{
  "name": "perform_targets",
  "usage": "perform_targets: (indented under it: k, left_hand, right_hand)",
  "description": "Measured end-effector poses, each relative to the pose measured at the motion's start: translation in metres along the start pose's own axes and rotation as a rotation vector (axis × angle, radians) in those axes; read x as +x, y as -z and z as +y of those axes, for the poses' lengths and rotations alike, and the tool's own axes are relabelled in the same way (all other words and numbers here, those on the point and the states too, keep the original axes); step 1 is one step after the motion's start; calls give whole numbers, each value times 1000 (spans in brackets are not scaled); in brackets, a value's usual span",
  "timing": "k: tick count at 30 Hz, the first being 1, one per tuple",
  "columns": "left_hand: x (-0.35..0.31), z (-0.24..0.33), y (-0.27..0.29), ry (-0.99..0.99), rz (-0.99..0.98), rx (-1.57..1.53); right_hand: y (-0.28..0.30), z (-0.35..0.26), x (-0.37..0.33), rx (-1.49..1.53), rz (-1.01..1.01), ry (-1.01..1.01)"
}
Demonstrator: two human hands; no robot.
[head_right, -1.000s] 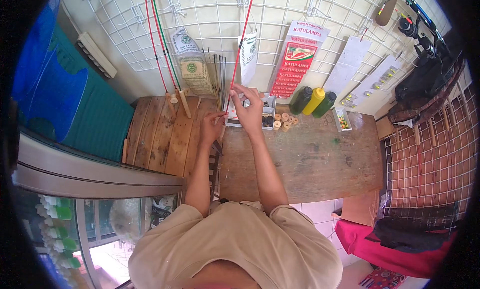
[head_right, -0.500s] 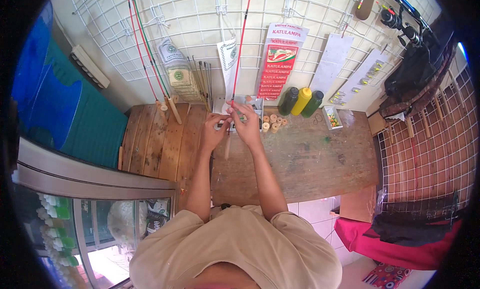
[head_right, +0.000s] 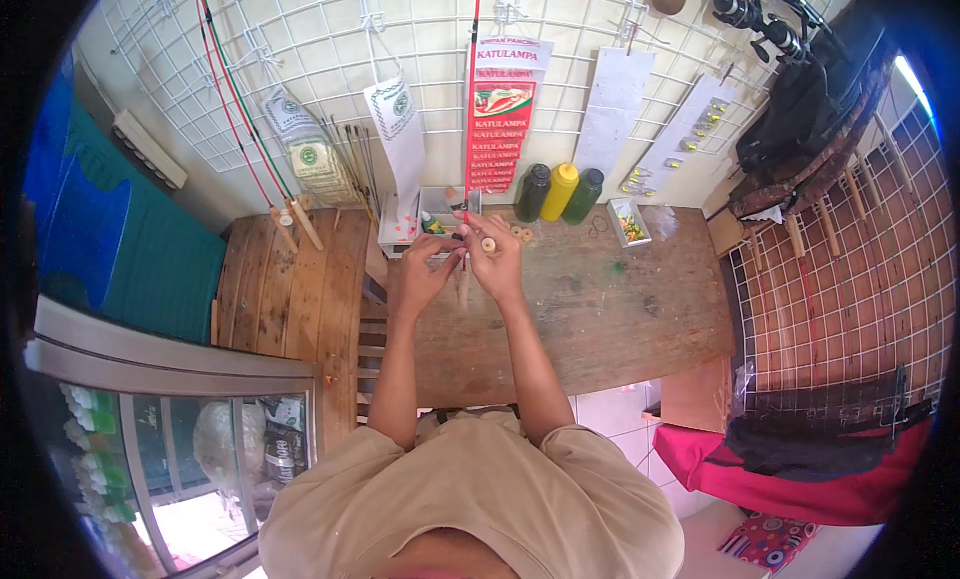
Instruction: The person is assembling or repairing a fishing rod, specifically working with the line and a small circular component.
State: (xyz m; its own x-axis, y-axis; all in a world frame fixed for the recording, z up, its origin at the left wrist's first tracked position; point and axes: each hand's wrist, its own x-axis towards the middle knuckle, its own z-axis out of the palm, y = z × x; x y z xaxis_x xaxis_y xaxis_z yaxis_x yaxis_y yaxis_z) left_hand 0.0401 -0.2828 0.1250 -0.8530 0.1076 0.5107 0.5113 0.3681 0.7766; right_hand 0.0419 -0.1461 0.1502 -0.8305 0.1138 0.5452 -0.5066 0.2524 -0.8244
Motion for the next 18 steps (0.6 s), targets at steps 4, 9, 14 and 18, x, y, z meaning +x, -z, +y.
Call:
perform_targets:
  k: [4, 9, 14, 18]
  left_hand:
    - [1, 17, -22, -33, 3, 12]
    - [-5, 37, -58, 30, -21, 8]
    - [-9, 65, -93, 40, -56, 49]
    - [-11, 96, -115, 82, -19, 10]
  right_hand:
    - [29, 0, -2, 28, -2, -66]
    - [70, 0, -5, 64, -33, -17]
    - [115, 9, -9, 14, -83, 3]
    - [149, 21, -17, 11, -64, 68]
